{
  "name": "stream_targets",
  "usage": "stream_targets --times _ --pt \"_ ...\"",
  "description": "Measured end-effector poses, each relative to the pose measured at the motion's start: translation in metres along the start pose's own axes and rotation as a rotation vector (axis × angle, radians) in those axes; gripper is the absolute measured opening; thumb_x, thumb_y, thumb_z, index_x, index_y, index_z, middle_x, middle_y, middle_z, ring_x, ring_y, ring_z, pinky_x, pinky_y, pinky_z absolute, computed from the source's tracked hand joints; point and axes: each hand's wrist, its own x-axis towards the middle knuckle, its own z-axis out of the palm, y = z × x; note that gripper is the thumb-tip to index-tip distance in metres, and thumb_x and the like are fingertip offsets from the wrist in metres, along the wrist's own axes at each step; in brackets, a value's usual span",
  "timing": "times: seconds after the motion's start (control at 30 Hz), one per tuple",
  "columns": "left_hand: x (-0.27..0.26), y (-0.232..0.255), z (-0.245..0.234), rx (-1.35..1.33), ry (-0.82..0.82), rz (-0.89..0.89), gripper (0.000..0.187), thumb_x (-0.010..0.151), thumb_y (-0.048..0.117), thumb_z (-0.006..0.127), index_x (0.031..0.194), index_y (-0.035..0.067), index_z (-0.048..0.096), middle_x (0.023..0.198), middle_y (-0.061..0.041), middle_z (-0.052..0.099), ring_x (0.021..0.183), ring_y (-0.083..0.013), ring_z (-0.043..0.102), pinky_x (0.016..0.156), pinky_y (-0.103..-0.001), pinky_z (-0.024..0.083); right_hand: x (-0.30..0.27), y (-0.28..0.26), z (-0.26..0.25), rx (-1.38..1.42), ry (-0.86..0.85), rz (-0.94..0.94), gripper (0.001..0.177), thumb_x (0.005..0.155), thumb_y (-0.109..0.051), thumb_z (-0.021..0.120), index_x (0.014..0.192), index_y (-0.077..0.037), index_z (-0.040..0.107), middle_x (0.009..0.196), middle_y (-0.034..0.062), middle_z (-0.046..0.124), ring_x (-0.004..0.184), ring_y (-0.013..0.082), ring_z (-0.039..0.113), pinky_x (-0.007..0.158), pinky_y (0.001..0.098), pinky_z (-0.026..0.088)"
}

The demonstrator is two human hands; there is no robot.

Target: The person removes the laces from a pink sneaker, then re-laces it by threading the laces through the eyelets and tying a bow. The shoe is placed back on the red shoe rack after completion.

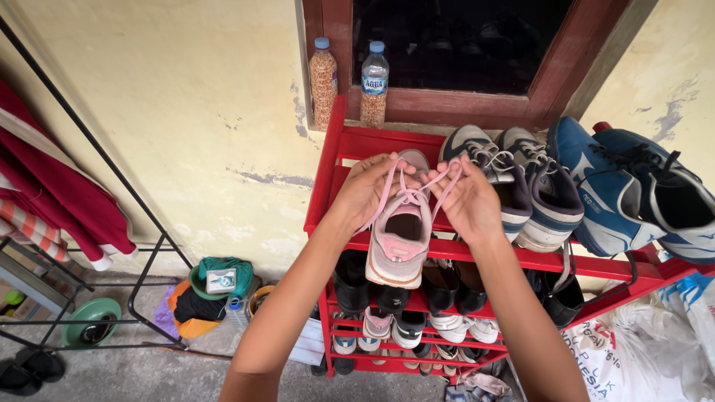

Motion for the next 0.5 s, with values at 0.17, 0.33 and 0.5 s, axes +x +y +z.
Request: stream_targets --times 0.17,0.33,0.5 --pt "0.001 0.002 0.006 0.153 -0.023 0.015 0.018 0.087 0.012 0.049 0.088 -0.005 0.055 0.085 -0.014 0.062 0.070 -0.0201 0.063 0.064 -0.031 0.052 0.005 0.008 -0.003 -0.175 -0.037 -0.054 0.015 0.090 -0.018 0.046 0.088 -0.005 0.053 0.082 0.0064 0.056 0.070 0.0142 0.052 0.068 0.0266 0.044" --pt "0.000 0.009 0.015 0.249 -0.001 0.044 0.019 0.085 0.010 0.050 0.096 -0.005 0.056 0.085 -0.014 0.062 0.067 -0.0164 0.062 0.062 -0.028 0.053 0.007 0.010 0.002 -0.341 -0.049 -0.076 0.017 0.089 -0.012 0.048 0.102 -0.004 0.054 0.087 0.0026 0.055 0.074 0.0094 0.050 0.068 0.0212 0.043" --pt "0.000 0.009 0.014 0.484 -0.014 0.091 0.020 0.086 0.009 0.049 0.101 -0.003 0.056 0.088 -0.011 0.060 0.068 -0.0125 0.060 0.062 -0.025 0.052 0.006 0.010 0.009 -0.454 -0.061 -0.089 0.021 0.087 -0.010 0.048 0.106 -0.004 0.053 0.091 0.0027 0.057 0.075 0.0079 0.050 0.068 0.0209 0.043"
